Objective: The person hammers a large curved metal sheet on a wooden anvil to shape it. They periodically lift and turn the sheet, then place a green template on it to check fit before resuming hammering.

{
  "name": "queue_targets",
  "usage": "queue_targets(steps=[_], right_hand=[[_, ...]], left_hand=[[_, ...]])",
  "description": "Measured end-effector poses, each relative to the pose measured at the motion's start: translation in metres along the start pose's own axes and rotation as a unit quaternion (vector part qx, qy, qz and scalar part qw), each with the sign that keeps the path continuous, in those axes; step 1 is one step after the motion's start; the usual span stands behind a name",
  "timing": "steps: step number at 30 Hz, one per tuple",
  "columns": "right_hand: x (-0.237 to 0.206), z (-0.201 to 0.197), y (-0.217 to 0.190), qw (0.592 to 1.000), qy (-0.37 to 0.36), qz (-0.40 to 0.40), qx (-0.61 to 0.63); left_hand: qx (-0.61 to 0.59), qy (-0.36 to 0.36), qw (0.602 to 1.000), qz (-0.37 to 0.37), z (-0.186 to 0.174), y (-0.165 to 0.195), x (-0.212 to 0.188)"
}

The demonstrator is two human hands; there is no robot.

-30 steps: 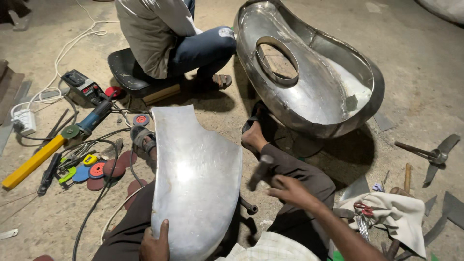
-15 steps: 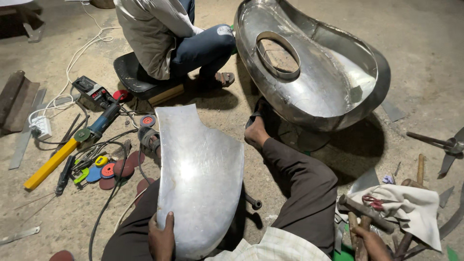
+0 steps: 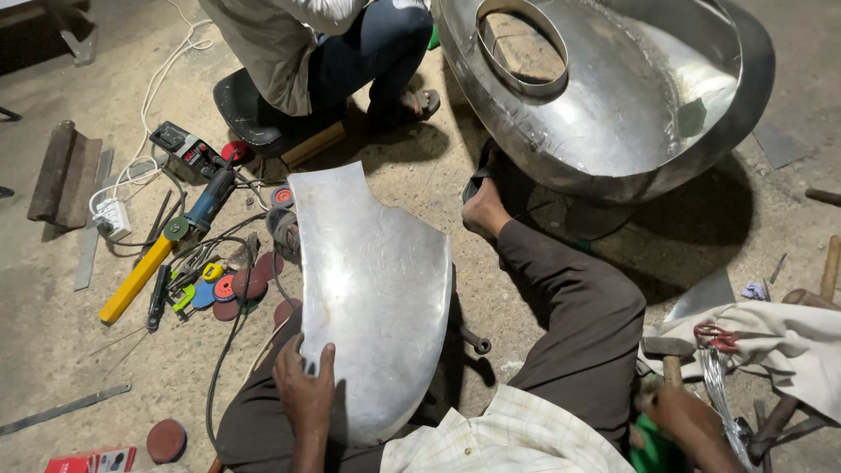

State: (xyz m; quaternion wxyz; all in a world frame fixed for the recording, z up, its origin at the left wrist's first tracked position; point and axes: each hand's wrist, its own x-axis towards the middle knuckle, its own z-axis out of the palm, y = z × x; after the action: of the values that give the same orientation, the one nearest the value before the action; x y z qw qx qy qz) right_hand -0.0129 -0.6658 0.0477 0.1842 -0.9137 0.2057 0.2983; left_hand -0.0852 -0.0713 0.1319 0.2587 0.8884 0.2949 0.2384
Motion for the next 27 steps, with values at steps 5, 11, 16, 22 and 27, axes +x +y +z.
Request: queue_targets(steps=[5, 11, 16, 22, 27], right_hand=[[-0.030, -0.096, -0.089, 0.900, 0.141, -0.197, 0.361], [-0.066, -0.140, -0.212, 0.614, -0.061, -0.394, 0.682], [-0.089, -0.125, -0.264, 0.598, -0.342, -0.451, 0.567], [-0.145, -0.099, -0.284, 0.923, -0.138, -0.336, 0.129], [-0.216, -0.095, -0.264, 0.939, -0.059, -0.339, -0.011]], left_hand=[[-0.031, -0.046, 0.998, -0.001, 0.015, 0.008, 0.020], [0.118, -0.092, 0.987, -0.061, 0.014, -0.026, 0.024], [0.005, -0.041, 0.997, -0.071, -0.005, -0.071, 0.009], [-0.039, -0.135, 0.972, -0.189, -0.023, -0.095, 0.001], [-0.110, -0.069, 0.988, -0.083, -0.035, -0.107, -0.004]])
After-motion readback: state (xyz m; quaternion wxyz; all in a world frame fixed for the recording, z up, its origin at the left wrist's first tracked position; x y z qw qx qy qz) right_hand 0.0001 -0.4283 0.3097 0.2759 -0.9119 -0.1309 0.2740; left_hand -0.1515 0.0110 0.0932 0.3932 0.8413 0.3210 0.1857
